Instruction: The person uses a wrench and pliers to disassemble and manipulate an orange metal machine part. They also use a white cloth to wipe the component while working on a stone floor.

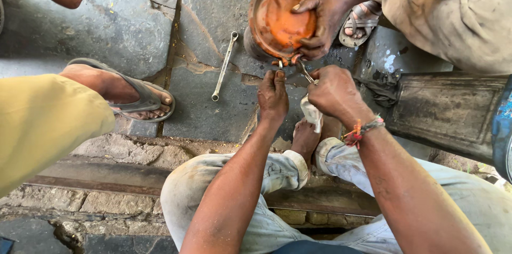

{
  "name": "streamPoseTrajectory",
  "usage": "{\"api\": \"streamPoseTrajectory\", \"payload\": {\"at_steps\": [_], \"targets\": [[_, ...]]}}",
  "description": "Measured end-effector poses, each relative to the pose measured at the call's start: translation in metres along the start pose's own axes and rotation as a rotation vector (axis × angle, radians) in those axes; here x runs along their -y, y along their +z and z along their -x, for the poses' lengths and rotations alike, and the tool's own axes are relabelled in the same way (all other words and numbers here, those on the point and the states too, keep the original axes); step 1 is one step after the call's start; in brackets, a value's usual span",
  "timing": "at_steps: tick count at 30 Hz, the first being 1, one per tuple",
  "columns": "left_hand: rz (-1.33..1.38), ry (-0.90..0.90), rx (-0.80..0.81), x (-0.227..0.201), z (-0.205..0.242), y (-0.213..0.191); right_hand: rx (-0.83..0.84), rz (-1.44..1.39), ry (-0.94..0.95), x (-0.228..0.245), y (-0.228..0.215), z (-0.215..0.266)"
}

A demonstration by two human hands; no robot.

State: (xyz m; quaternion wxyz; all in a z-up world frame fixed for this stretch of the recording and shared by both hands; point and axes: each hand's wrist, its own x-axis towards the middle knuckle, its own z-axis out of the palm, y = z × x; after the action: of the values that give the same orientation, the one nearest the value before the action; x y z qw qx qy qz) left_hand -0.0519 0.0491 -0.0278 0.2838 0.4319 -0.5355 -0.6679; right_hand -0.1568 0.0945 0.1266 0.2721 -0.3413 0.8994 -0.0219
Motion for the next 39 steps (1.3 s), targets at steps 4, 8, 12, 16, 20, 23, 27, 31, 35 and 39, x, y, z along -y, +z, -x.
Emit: {"api": "streamPoseTrajectory", "payload": {"at_steps": [4,8,12,16,20,23,27,31,35,39], "targets": [[0.023,-0.015,-0.016,-0.002,0.001,-0.001,0.036,-0.028,0.046,-0.005,0.004,-0.016],[0.002,-0.083,-0.001,-0.003,-0.001,0.001,0.119,-0.026,0.044,-0.017,0.006,-0.031],[-0.039,-0.103,-0.056,0.008,0.005,0.001,0.158,0.076,-0.179,-0.034,0.028,-0.036],[-0.027,-0.211,-0.029,0.014,-0.002,0.002,0.205,-0.264,0.164,-0.039,0.033,-0.048],[-0.090,-0.170,-0.016,0.025,-0.006,-0.002,0.134,-0.216,-0.243,-0.036,0.031,-0.050],[-0.085,-0.175,0.013,0.036,-0.005,-0.001,0.300,-0.813,0.404,-0.031,0.034,-0.041],[0.050,-0.155,0.024,0.035,-0.004,-0.001,0.205,-0.622,0.236,-0.021,0.033,-0.033],[-0.007,-0.267,0.031,0.033,-0.001,-0.007,0.263,-0.364,0.293,-0.019,0.029,-0.037],[-0.077,-0.325,0.019,0.036,0.001,-0.011,0.116,-0.037,-0.101,-0.026,0.039,-0.037],[0.009,-0.348,-0.063,0.035,0.001,-0.009,-0.101,-0.101,-0.158,-0.024,0.056,-0.024]]}}
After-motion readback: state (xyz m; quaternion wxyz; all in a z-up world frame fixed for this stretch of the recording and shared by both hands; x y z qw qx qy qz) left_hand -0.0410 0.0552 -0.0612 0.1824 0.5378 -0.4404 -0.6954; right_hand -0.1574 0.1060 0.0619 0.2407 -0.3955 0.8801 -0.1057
